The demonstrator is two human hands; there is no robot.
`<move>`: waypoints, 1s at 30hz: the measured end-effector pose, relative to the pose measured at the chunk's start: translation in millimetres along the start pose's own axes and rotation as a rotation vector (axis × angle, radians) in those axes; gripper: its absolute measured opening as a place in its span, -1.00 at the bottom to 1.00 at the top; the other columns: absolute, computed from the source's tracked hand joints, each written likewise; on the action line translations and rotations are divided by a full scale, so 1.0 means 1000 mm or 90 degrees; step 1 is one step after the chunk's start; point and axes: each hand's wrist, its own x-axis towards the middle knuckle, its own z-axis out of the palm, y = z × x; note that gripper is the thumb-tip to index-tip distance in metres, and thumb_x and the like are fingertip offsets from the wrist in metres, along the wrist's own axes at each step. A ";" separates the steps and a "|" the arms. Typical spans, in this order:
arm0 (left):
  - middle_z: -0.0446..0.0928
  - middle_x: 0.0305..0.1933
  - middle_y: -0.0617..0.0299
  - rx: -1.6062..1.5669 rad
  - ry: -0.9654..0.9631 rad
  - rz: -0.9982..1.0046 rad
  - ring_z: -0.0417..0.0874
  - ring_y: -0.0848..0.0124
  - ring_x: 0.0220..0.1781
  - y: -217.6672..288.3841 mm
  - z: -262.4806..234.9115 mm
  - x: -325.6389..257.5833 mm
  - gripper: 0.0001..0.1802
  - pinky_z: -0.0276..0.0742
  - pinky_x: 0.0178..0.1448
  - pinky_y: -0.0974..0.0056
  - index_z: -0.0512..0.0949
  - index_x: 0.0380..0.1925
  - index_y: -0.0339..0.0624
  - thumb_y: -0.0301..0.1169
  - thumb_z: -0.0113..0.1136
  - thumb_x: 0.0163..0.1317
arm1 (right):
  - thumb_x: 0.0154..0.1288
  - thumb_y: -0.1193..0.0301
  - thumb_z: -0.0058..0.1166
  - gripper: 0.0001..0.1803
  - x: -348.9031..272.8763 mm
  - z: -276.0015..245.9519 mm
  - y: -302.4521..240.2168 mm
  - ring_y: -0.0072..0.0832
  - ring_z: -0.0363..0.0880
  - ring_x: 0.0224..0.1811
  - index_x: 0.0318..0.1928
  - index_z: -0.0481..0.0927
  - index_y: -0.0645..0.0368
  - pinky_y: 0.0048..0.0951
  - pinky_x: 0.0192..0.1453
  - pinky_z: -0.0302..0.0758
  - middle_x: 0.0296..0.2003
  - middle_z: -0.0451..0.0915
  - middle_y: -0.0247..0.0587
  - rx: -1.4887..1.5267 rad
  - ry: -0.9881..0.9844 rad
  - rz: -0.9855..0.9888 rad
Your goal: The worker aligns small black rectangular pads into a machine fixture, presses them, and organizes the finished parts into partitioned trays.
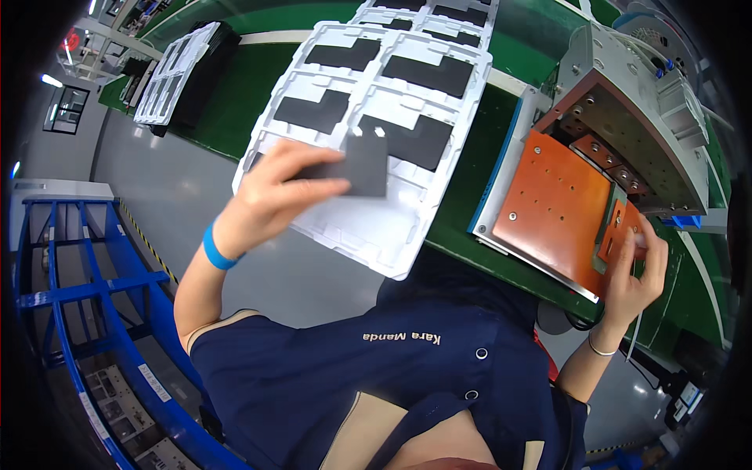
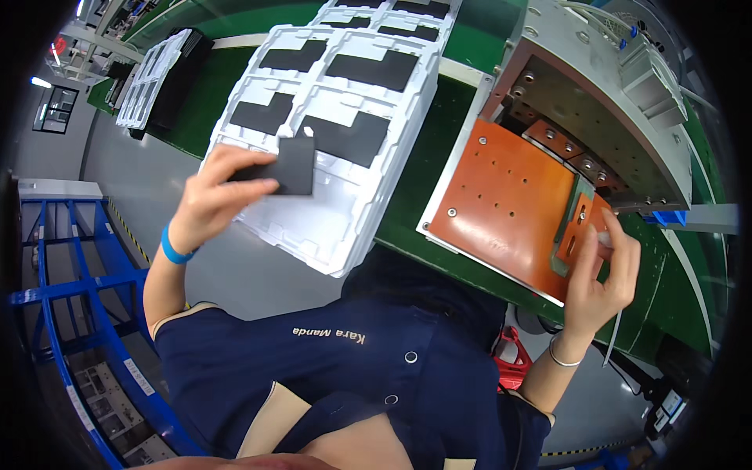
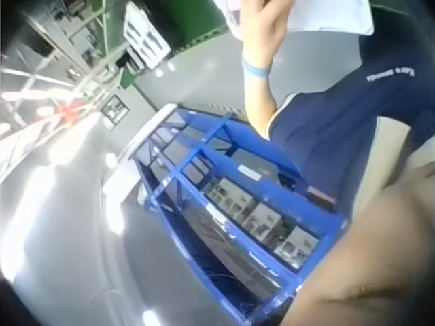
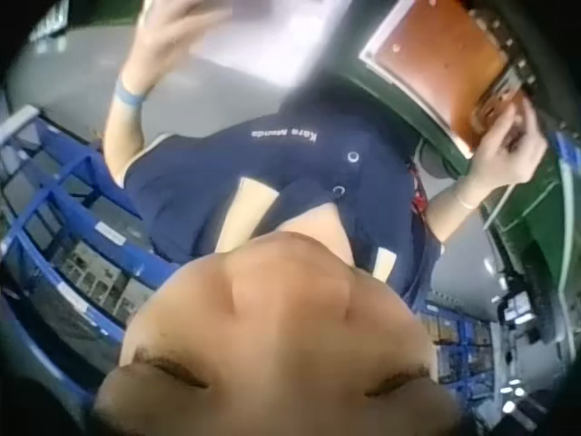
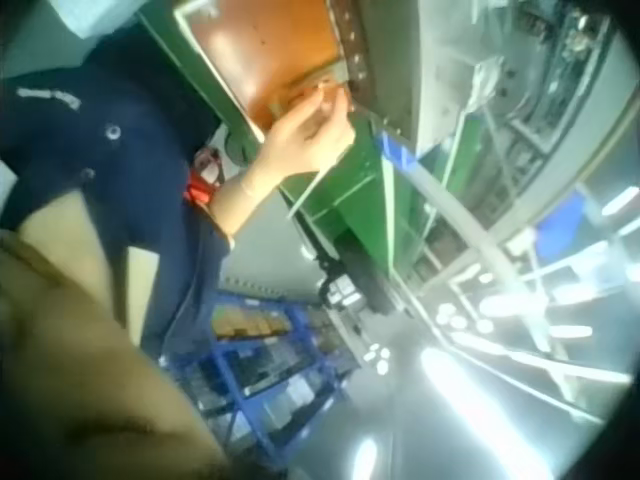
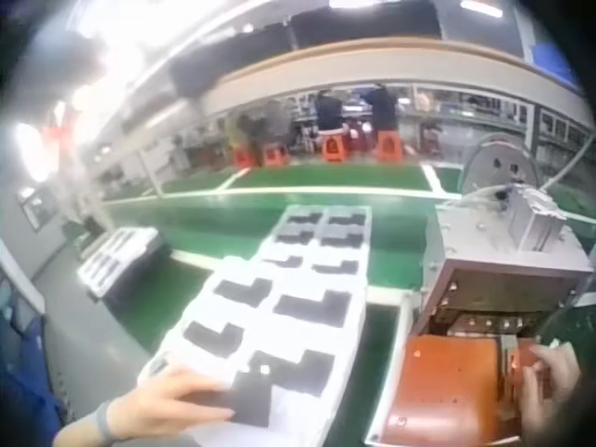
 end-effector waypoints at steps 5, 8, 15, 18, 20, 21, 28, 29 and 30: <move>0.55 0.10 0.05 -0.126 -0.056 0.074 0.53 0.12 -0.01 0.010 0.033 -0.009 -0.56 0.54 0.01 0.14 0.69 -0.11 -0.10 -0.65 0.28 -0.07 | 0.15 0.60 0.29 -0.71 0.004 0.022 -0.047 -0.52 0.52 -0.41 -0.08 0.68 0.21 -0.50 -0.39 0.42 -0.37 0.54 -0.24 0.058 -0.097 -0.039; 0.56 0.08 0.07 -0.171 -0.064 0.084 0.54 0.13 0.01 -0.001 0.042 -0.011 -0.61 0.54 0.05 0.14 0.68 -0.09 -0.13 -0.60 0.31 0.01 | 0.09 0.55 0.34 -0.72 0.000 0.037 -0.073 -0.39 0.57 -0.38 -0.12 0.69 0.18 -0.40 -0.34 0.47 -0.39 0.58 -0.20 0.080 -0.115 -0.145; 0.57 0.12 0.01 -0.186 -0.093 -0.003 0.58 0.03 0.04 -0.030 0.042 -0.027 -0.57 0.50 0.14 0.10 0.66 -0.04 -0.19 -0.51 0.41 0.00 | -0.01 0.39 0.38 -0.70 -0.019 0.091 -0.132 -0.31 0.59 -0.32 -0.19 0.68 0.10 -0.33 -0.26 0.54 -0.33 0.64 -0.28 0.250 -0.261 -0.294; 0.56 0.18 -0.09 -0.075 0.125 -0.179 0.58 0.08 0.20 -0.057 0.003 -0.064 -0.58 0.42 0.29 0.13 0.60 0.03 -0.33 -0.50 0.32 0.11 | 0.10 0.28 0.28 -0.66 -0.042 0.138 -0.161 -0.25 0.55 -0.05 -0.12 0.60 0.13 -0.19 0.08 0.49 -0.13 0.56 -0.25 0.392 -0.243 -0.439; 0.55 0.18 -0.11 0.096 0.280 -0.307 0.56 0.06 0.20 -0.114 -0.019 -0.091 -0.67 0.42 0.28 0.14 0.58 0.03 -0.40 -0.43 0.05 0.36 | 0.12 0.25 0.27 -0.60 -0.054 0.168 -0.171 -0.22 0.46 0.09 -0.06 0.57 0.14 -0.13 0.21 0.36 -0.05 0.52 -0.20 0.425 -0.299 -0.445; 0.56 0.12 -0.03 0.180 0.247 -0.299 0.57 0.22 0.13 -0.168 -0.021 -0.116 -0.67 0.42 0.25 0.25 0.50 0.12 -0.47 -0.51 -0.01 0.45 | 0.13 0.25 0.26 -0.59 -0.059 0.179 -0.169 -0.21 0.43 0.12 -0.04 0.56 0.14 -0.12 0.25 0.33 -0.03 0.51 -0.19 0.434 -0.328 -0.445; 0.62 0.01 -0.10 0.002 0.018 -0.569 0.61 0.16 0.00 -0.240 -0.025 -0.164 -0.44 0.50 0.10 0.17 0.55 0.10 -0.35 -0.09 0.22 0.32 | 0.15 0.28 0.27 -0.62 -0.048 0.178 -0.146 -0.24 0.45 0.06 -0.04 0.56 0.13 -0.19 0.13 0.38 -0.09 0.50 -0.20 0.387 -0.227 -0.369; 0.60 0.03 -0.04 -0.159 -0.017 -0.584 0.55 0.28 -0.03 -0.265 -0.029 -0.178 -0.42 0.50 0.03 0.24 0.46 0.19 -0.41 -0.19 0.25 0.33 | 0.17 0.29 0.26 -0.65 -0.046 0.179 -0.140 -0.26 0.45 0.04 -0.05 0.56 0.13 -0.20 0.09 0.40 -0.10 0.50 -0.22 0.373 -0.212 -0.357; 0.60 0.03 -0.04 -0.158 -0.027 -0.560 0.55 0.28 -0.03 -0.267 -0.030 -0.167 -0.42 0.50 0.03 0.24 0.46 0.19 -0.41 -0.19 0.25 0.33 | 0.19 0.30 0.24 -0.67 -0.045 0.180 -0.135 -0.28 0.45 0.02 -0.06 0.56 0.12 -0.21 0.04 0.41 -0.11 0.49 -0.24 0.352 -0.189 -0.335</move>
